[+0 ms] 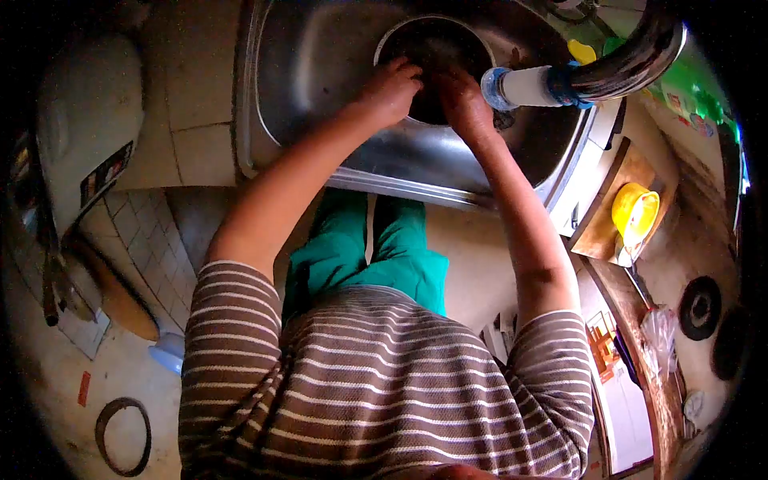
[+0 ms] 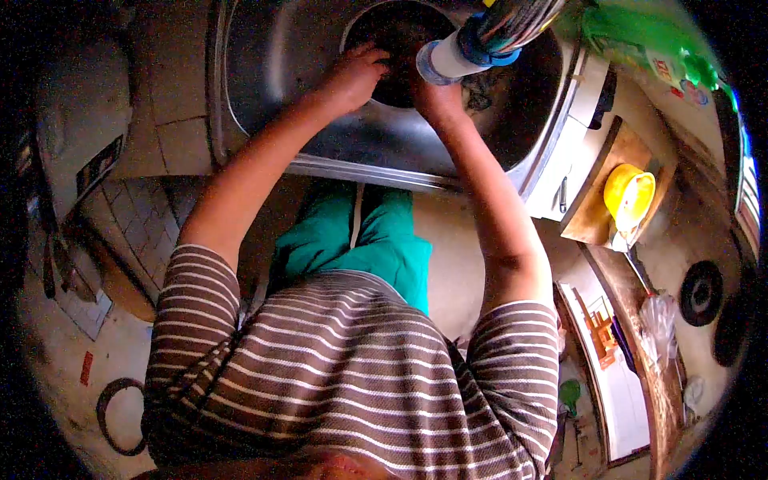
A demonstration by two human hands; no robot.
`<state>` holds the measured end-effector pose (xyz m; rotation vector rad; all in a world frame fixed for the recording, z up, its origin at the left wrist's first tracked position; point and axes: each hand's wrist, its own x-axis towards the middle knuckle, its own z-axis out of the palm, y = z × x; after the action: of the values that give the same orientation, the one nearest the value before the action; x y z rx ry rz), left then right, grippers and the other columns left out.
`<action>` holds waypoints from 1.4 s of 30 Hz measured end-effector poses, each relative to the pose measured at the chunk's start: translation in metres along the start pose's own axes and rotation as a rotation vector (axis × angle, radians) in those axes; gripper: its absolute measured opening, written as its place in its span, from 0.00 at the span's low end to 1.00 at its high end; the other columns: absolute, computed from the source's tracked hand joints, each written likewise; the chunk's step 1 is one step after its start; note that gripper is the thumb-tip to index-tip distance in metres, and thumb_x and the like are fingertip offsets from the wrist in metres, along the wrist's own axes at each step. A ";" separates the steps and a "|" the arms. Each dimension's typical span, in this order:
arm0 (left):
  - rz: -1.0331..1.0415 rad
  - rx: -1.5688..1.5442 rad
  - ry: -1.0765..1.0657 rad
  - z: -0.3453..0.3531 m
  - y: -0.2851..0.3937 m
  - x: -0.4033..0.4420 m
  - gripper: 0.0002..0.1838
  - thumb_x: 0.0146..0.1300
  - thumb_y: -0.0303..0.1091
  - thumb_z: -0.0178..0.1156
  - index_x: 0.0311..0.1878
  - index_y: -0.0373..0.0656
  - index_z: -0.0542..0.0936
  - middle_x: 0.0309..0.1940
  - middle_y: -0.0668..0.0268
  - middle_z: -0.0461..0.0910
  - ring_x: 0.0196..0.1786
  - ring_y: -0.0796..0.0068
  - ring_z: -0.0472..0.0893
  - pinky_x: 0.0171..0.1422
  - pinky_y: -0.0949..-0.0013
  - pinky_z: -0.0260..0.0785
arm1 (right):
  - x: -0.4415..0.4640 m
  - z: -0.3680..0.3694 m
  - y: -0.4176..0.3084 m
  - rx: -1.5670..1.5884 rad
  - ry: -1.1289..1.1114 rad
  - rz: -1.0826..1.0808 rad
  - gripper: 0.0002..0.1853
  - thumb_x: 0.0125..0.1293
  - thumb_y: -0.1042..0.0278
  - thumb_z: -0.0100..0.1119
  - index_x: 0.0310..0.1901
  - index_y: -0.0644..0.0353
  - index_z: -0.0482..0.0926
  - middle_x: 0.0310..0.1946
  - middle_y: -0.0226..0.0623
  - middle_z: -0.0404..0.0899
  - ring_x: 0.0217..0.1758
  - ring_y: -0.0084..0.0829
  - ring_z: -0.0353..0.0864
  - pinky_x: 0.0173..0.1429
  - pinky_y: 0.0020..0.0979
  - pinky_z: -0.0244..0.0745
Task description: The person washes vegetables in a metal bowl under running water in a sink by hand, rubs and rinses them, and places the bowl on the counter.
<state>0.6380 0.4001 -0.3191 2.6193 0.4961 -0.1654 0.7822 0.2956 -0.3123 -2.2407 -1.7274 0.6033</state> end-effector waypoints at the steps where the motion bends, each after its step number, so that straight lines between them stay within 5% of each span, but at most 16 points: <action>1: -0.043 -0.078 0.058 0.000 0.001 0.003 0.14 0.54 0.26 0.50 0.44 0.46 0.79 0.57 0.60 0.68 0.62 0.58 0.63 0.66 0.59 0.53 | 0.004 0.002 0.001 0.142 0.175 0.037 0.17 0.57 0.70 0.51 0.51 0.58 0.72 0.52 0.45 0.70 0.53 0.46 0.69 0.58 0.39 0.64; 5: -0.261 -0.429 0.428 0.008 0.013 0.008 0.17 0.55 0.26 0.51 0.49 0.50 0.75 0.54 0.61 0.70 0.59 0.59 0.66 0.64 0.62 0.57 | 0.014 0.030 0.034 0.263 0.332 0.129 0.15 0.58 0.71 0.51 0.47 0.61 0.73 0.49 0.45 0.71 0.52 0.44 0.70 0.56 0.37 0.65; 7: -0.562 -1.119 0.556 0.026 0.016 0.021 0.17 0.59 0.29 0.50 0.52 0.47 0.73 0.59 0.60 0.65 0.61 0.62 0.63 0.64 0.65 0.55 | 0.020 0.038 0.038 0.154 0.413 0.152 0.13 0.58 0.71 0.50 0.46 0.62 0.74 0.47 0.46 0.73 0.52 0.44 0.70 0.56 0.37 0.65; 10: -0.856 -1.635 0.648 0.030 0.022 0.039 0.19 0.62 0.32 0.49 0.58 0.48 0.68 0.59 0.63 0.64 0.60 0.66 0.64 0.63 0.67 0.55 | 0.037 0.049 0.029 0.089 0.616 0.126 0.12 0.58 0.69 0.51 0.43 0.62 0.76 0.43 0.46 0.75 0.49 0.45 0.72 0.54 0.36 0.65; 12: -0.844 -1.782 0.727 0.034 0.025 0.050 0.20 0.63 0.36 0.48 0.59 0.48 0.67 0.60 0.64 0.64 0.60 0.67 0.64 0.63 0.68 0.55 | 0.052 0.056 0.020 0.129 0.730 0.093 0.12 0.58 0.68 0.52 0.42 0.62 0.76 0.41 0.45 0.76 0.47 0.46 0.73 0.52 0.36 0.66; 17: -0.994 -2.172 0.805 0.036 0.028 0.072 0.22 0.65 0.47 0.46 0.58 0.48 0.68 0.55 0.65 0.68 0.56 0.68 0.67 0.60 0.67 0.58 | 0.058 0.058 -0.004 0.846 0.489 0.322 0.10 0.59 0.64 0.55 0.37 0.62 0.77 0.35 0.37 0.78 0.37 0.31 0.74 0.44 0.29 0.68; 19: -0.806 -2.416 0.598 0.042 0.016 0.074 0.24 0.64 0.53 0.44 0.54 0.47 0.70 0.49 0.65 0.73 0.52 0.67 0.70 0.57 0.65 0.61 | 0.053 0.048 -0.012 1.163 0.341 0.402 0.09 0.59 0.65 0.55 0.38 0.60 0.77 0.36 0.33 0.77 0.40 0.24 0.72 0.45 0.25 0.67; 24: -0.549 -2.467 0.495 0.033 0.034 0.056 0.25 0.63 0.56 0.44 0.51 0.47 0.72 0.46 0.65 0.74 0.49 0.67 0.71 0.56 0.63 0.62 | 0.039 0.015 -0.031 1.029 0.337 0.122 0.13 0.62 0.64 0.50 0.45 0.59 0.74 0.41 0.36 0.74 0.45 0.29 0.70 0.50 0.29 0.64; 26: -0.812 -2.373 0.492 0.017 0.064 0.050 0.28 0.62 0.58 0.43 0.55 0.47 0.69 0.51 0.64 0.72 0.53 0.67 0.69 0.59 0.63 0.60 | 0.046 0.023 -0.008 0.390 0.369 0.110 0.16 0.64 0.60 0.45 0.47 0.59 0.73 0.46 0.40 0.73 0.49 0.34 0.70 0.55 0.32 0.62; 27: -0.813 -2.337 0.500 -0.001 0.075 0.043 0.32 0.62 0.61 0.41 0.60 0.46 0.65 0.58 0.64 0.66 0.58 0.68 0.66 0.62 0.63 0.57 | 0.045 0.017 -0.011 0.510 0.291 0.189 0.21 0.66 0.55 0.39 0.53 0.60 0.70 0.53 0.45 0.69 0.59 0.39 0.64 0.63 0.33 0.55; 30: -0.694 -2.272 0.415 0.016 0.052 0.041 0.33 0.61 0.64 0.39 0.57 0.46 0.67 0.55 0.62 0.69 0.56 0.64 0.67 0.62 0.62 0.58 | 0.028 0.015 -0.036 0.857 0.286 0.141 0.24 0.67 0.53 0.38 0.58 0.62 0.65 0.59 0.47 0.62 0.65 0.39 0.57 0.67 0.32 0.48; 31: -0.857 -2.284 0.315 0.014 0.039 0.040 0.36 0.58 0.67 0.40 0.56 0.47 0.67 0.54 0.63 0.69 0.55 0.64 0.67 0.61 0.62 0.59 | 0.021 0.013 -0.051 0.831 0.355 0.084 0.23 0.68 0.55 0.36 0.58 0.60 0.66 0.62 0.53 0.55 0.65 0.48 0.54 0.68 0.38 0.45; 32: -0.709 -2.348 0.353 0.016 0.036 0.037 0.39 0.55 0.70 0.42 0.59 0.47 0.65 0.57 0.62 0.66 0.56 0.65 0.66 0.60 0.62 0.58 | 0.014 0.006 -0.059 0.791 0.313 0.012 0.24 0.68 0.55 0.35 0.58 0.62 0.64 0.62 0.51 0.56 0.67 0.47 0.51 0.69 0.38 0.42; 34: -0.676 -2.244 0.392 0.013 0.042 0.035 0.40 0.55 0.69 0.42 0.62 0.48 0.61 0.60 0.63 0.63 0.59 0.65 0.64 0.61 0.63 0.57 | 0.018 -0.001 -0.063 0.804 0.363 -0.002 0.23 0.68 0.55 0.35 0.56 0.63 0.66 0.58 0.52 0.63 0.62 0.46 0.59 0.66 0.37 0.50; 37: -0.936 -2.068 0.435 0.002 0.075 0.033 0.40 0.56 0.68 0.42 0.63 0.47 0.61 0.61 0.65 0.62 0.62 0.65 0.62 0.65 0.63 0.54 | 0.032 -0.009 -0.042 0.901 0.241 0.291 0.23 0.69 0.53 0.34 0.53 0.64 0.69 0.46 0.51 0.74 0.49 0.45 0.73 0.54 0.39 0.64; 42: -0.879 -2.198 0.370 -0.010 0.051 0.029 0.40 0.55 0.70 0.42 0.59 0.44 0.66 0.55 0.62 0.68 0.56 0.64 0.66 0.62 0.65 0.57 | 0.010 0.011 -0.060 0.934 0.241 0.216 0.30 0.69 0.52 0.34 0.62 0.70 0.55 0.64 0.52 0.53 0.68 0.46 0.50 0.69 0.32 0.43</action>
<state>0.6838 0.3715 -0.2948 0.2000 1.0024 0.3998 0.7276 0.3203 -0.2978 -1.7077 -0.8092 0.8986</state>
